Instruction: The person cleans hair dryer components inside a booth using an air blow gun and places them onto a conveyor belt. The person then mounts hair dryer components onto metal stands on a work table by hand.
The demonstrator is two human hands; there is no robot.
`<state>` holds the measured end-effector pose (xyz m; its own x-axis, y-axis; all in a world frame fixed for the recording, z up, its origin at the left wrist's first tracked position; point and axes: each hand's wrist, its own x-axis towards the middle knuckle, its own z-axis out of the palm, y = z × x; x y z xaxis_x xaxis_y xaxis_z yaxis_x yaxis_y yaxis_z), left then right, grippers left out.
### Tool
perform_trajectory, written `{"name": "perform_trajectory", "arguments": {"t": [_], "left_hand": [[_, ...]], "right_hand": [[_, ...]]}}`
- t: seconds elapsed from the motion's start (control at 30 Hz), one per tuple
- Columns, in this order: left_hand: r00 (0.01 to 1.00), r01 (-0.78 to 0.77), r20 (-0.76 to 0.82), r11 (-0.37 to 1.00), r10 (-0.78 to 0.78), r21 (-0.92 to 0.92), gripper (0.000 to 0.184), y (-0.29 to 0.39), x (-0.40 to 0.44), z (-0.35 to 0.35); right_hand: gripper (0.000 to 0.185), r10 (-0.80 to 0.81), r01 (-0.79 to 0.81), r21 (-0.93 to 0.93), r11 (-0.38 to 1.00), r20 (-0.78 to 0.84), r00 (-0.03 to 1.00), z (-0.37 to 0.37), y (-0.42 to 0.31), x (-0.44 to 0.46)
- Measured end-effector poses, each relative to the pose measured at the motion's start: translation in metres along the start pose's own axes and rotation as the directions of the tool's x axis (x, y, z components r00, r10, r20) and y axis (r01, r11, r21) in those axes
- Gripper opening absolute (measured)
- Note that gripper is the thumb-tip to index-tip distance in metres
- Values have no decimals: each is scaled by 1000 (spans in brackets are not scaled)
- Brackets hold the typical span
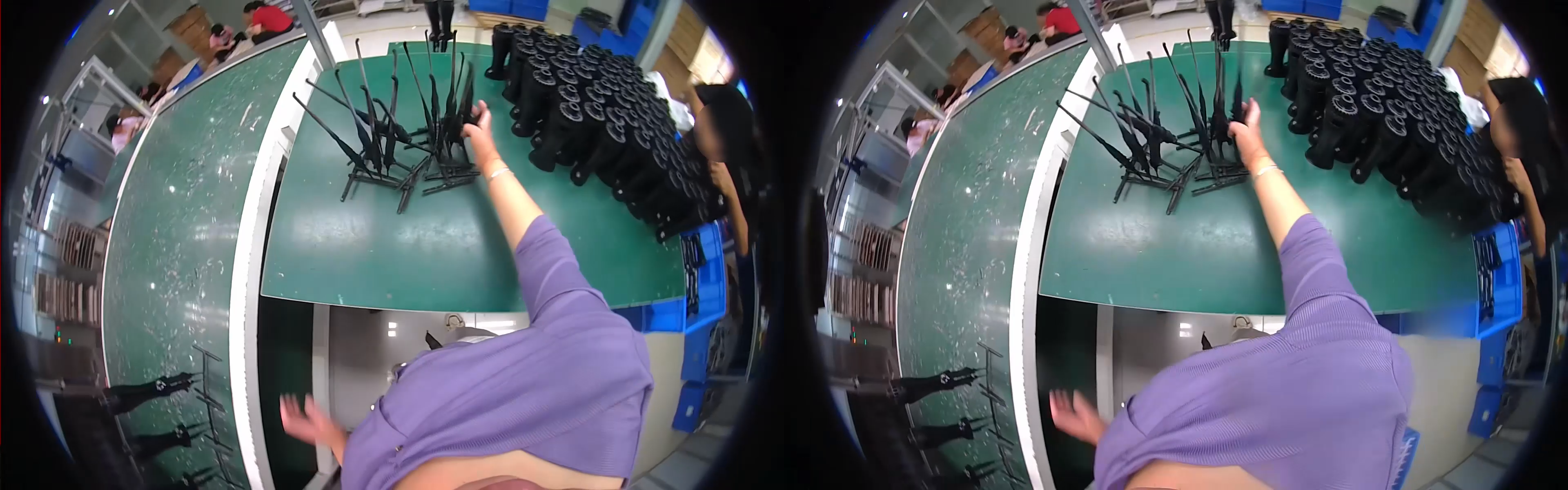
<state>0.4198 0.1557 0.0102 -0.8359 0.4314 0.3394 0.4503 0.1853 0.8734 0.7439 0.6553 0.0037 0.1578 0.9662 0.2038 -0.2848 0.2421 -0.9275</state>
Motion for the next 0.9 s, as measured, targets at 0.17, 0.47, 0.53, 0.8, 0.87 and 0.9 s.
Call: {"name": "perform_trajectory", "arguments": {"t": [0.17, 0.47, 0.53, 0.8, 0.87, 0.9], "left_hand": [[687, -534, 572, 845, 447, -20, 100, 79, 64, 253], [936, -286, 251, 949, 247, 131, 131, 105, 53, 466], [951, -219, 245, 970, 188, 106, 130, 116, 63, 494], [905, -374, 271, 918, 329, 133, 107, 140, 91, 557], [716, -599, 296, 775, 632, -202, 90, 148, 21, 545], [634, -467, 476, 792, 610, -394, 88, 166, -20, 534]], "right_hand": [[80, -181, 156, -331, 931, -47, 982, 64, 44, 40], [84, -228, 183, -582, 792, -4, 974, -18, -15, -90], [89, -115, 180, -627, 758, 144, 983, -32, -42, -130], [110, -20, 75, -559, 826, 104, 994, -97, -90, -224], [115, -50, 64, -573, 817, 41, 998, -116, -95, -246], [114, -50, 33, -565, 824, -14, 999, -120, -100, -253]]}}
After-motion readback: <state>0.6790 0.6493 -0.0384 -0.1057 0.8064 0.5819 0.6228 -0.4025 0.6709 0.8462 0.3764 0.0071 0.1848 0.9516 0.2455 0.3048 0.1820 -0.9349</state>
